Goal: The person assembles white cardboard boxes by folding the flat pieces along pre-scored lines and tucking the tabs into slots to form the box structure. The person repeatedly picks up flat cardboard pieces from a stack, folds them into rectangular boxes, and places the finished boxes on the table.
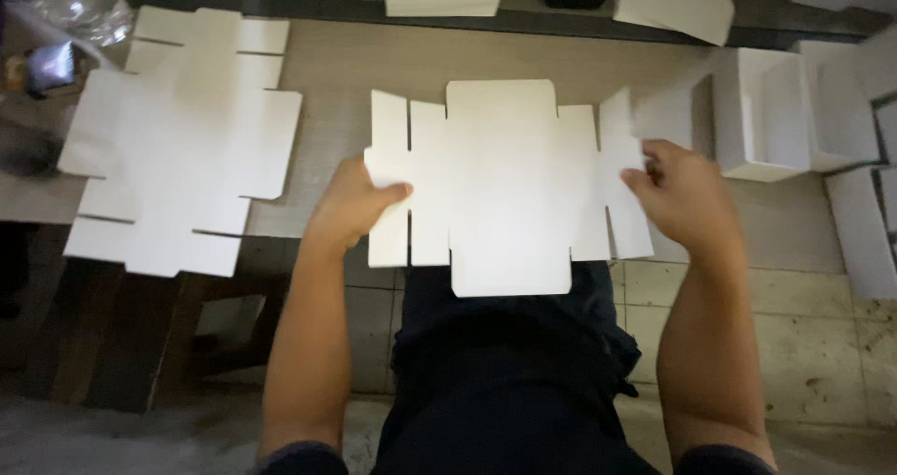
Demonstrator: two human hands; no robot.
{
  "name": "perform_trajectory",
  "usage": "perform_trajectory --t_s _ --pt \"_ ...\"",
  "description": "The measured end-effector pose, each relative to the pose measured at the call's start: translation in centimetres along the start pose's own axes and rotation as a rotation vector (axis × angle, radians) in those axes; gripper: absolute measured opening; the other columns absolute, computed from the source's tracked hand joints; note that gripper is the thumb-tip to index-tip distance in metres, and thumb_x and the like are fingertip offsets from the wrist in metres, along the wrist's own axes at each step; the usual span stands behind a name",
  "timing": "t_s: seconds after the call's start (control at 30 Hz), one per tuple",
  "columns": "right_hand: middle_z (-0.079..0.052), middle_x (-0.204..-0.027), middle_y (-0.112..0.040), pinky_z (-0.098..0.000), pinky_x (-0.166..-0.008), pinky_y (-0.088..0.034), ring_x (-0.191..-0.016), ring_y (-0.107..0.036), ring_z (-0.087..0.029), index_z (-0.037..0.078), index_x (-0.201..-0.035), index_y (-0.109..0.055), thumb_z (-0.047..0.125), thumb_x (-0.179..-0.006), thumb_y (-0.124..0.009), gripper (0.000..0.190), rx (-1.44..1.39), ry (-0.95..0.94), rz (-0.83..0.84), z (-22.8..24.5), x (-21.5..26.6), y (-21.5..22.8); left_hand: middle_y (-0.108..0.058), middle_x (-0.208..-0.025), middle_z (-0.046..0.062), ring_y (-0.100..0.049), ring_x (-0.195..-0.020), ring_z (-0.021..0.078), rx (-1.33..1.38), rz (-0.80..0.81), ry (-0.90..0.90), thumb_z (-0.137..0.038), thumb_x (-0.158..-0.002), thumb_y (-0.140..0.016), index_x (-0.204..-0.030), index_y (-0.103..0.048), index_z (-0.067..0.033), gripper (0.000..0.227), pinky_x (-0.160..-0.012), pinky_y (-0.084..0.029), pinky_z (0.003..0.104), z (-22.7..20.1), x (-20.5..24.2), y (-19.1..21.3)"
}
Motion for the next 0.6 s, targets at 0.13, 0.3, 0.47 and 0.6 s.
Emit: perform_trajectory --t_s 0.13,0.3,0.47,0.6 --pt "-0.015 -0.109 -0.076 -0.0399 -0.082 -0.047 -0.099 -0.07 -0.029 0.003 -0.131 -0.065 0.025 -0.094 -0.065 0.043 -0.165 -0.148 0.088 0.3 0.7 -1.1 -0.074 -0.097 0.004 -0.067 -0.083 0.018 -0.243 -0.047 -0.088 -0.025 -0.078 -0.073 -0.106 -0.076 -0.0065 0.034 -0.073 -0.052 0.037 -0.1 -2.9 1.5" --pt "-0.012 -0.104 -0.078 -0.0363 -0.079 -0.048 -0.091 -0.071 -0.023 0.003 -0.125 -0.065 0.021 -0.094 -0.062 0.037 -0.292 -0.18 0.06 0.7 1.2 -1.6 -0.072 -0.115 0.021 -0.067 -0.108 0.0427 -0.651 0.083 -0.133 0.0 -0.082 -0.043 -0.112 -0.071 -0.0021 0.041 -0.089 -0.055 0.049 -4.5 -2.7 0.1" --pt "-0.009 -0.09 -0.075 -0.036 -0.07 -0.043 -0.076 -0.064 -0.021 0.002 -0.118 -0.065 0.022 -0.094 -0.061 0.031 -0.261 -0.152 0.05 0.0 1.1 -2.1 -0.06 -0.131 0.027 -0.063 -0.12 0.0429 -0.672 0.043 -0.264 0.0 -0.084 -0.043 -0.129 -0.053 0.008 0.046 -0.102 -0.052 0.047 -6.0 -4.6 -4.9" --pt "-0.008 -0.084 -0.07 -0.0368 -0.069 -0.041 -0.073 -0.059 -0.021 0.002 -0.113 -0.064 0.023 -0.096 -0.06 0.028 -0.235 -0.159 0.048 0.6 1.4 -1.8 -0.061 -0.131 0.029 -0.066 -0.114 0.042 -0.702 0.142 -0.131 0.002 -0.088 -0.04 -0.161 0.002 0.0148 0.086 -0.092 -0.055 0.053 -11.5 1.0 -7.5"
Point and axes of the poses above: each hand's wrist, its own x-axis away from the middle knuckle, its own y-axis out of the back of the hand, z = x × y, the point moved 5 cm from there along -x, towards the middle knuckle
